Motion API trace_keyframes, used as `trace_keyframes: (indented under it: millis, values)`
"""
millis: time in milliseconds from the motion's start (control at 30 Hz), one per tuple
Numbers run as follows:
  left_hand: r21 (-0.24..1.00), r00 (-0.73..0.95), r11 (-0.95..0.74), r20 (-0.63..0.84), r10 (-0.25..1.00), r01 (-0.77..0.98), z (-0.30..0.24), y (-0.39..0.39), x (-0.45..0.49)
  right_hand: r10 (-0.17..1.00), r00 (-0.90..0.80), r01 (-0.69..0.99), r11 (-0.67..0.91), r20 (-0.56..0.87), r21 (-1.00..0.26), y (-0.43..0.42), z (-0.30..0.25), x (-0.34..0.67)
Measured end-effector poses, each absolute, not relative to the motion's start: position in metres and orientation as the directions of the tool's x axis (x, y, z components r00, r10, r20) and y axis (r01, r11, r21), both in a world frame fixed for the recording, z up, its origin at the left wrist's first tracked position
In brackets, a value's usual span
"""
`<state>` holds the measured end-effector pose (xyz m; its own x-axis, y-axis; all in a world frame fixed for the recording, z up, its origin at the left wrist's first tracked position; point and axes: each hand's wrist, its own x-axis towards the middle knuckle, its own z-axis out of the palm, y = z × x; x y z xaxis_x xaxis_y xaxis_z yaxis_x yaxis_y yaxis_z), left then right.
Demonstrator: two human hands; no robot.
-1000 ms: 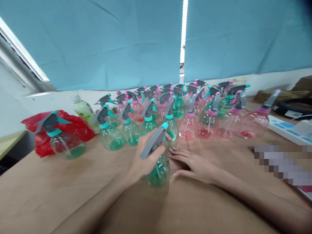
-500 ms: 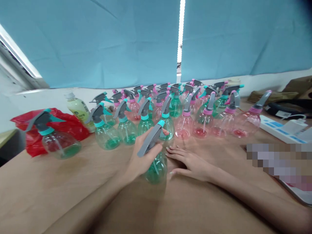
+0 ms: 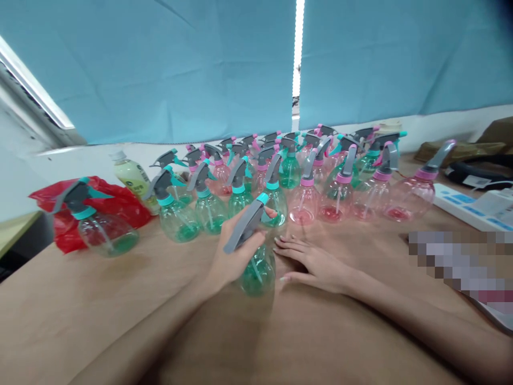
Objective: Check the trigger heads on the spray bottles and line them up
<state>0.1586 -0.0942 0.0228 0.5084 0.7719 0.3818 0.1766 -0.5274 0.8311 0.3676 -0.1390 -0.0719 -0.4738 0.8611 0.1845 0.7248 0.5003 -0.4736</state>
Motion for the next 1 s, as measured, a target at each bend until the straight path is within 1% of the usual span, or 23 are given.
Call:
trace_keyframes:
  millis: [267,433,533,700,833,1000]
  values:
    - [0.832,0.46,-0.52,0.392,0.797,0.194,0.018,-0.094,0.1583,0.866,-0.465,0.731,0.493,0.184,-0.471,-0.1392,-0.0742,0.3673]
    - [0.847,0.493,-0.508,0.379,0.783,0.157,0.0234,-0.0951,0.1583,0.868,-0.467,0.74,0.487,0.168,-0.463,-0.1394,-0.0707,0.3662]
    - [0.85,0.487,-0.501,0.372,0.79,0.164,0.0236,-0.0947,0.1577,0.868,-0.464,0.732,0.488,0.176,-0.475,-0.1395,-0.0699,0.3655]
    - [0.834,0.463,-0.526,0.404,0.789,0.168,0.0218,-0.0938,0.1575,0.871,-0.455,0.725,0.482,0.182,-0.493,-0.1395,-0.072,0.366]
    - [0.849,0.474,-0.492,0.359,0.804,0.192,0.0244,-0.0955,0.1577,0.873,-0.458,0.735,0.477,0.166,-0.482,-0.1396,-0.0725,0.3668]
    - [0.855,0.475,-0.492,0.368,0.799,0.165,0.025,-0.0963,0.1578,0.869,-0.464,0.731,0.485,0.17,-0.479,-0.1395,-0.0715,0.3668]
